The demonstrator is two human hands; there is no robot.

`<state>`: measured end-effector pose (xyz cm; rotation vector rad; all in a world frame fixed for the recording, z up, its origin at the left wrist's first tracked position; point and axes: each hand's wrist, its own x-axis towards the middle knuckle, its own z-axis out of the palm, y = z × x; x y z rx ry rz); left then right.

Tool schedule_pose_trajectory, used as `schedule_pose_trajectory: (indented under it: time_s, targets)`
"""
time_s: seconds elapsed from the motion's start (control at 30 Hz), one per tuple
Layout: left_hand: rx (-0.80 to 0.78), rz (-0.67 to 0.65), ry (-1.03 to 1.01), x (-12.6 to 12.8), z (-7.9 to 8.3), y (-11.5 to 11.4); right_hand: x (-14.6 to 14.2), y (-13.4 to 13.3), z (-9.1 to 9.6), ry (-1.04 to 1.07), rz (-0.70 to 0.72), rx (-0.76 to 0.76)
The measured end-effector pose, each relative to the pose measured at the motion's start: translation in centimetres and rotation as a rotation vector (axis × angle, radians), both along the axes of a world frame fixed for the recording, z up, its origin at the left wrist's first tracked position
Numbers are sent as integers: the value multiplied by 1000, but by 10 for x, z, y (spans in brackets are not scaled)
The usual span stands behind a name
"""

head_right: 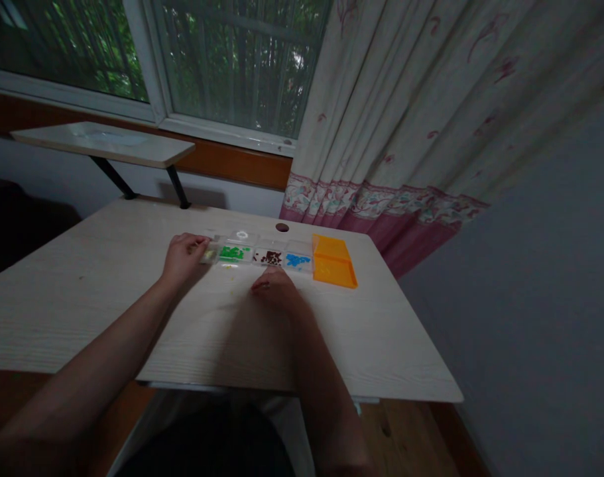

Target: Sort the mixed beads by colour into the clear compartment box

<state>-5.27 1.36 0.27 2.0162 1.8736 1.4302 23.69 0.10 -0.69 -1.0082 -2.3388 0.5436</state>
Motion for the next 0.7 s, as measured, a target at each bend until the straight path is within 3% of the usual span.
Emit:
schedule_pose_trajectory:
  time_s: [0.43,0.7]
  targets:
    - [-38,70,83,-23,-8,8,-4,-3,1,-87,10,50]
    - [-39,54,73,-22,-3,5,-8,-1,5,-83,-130,27]
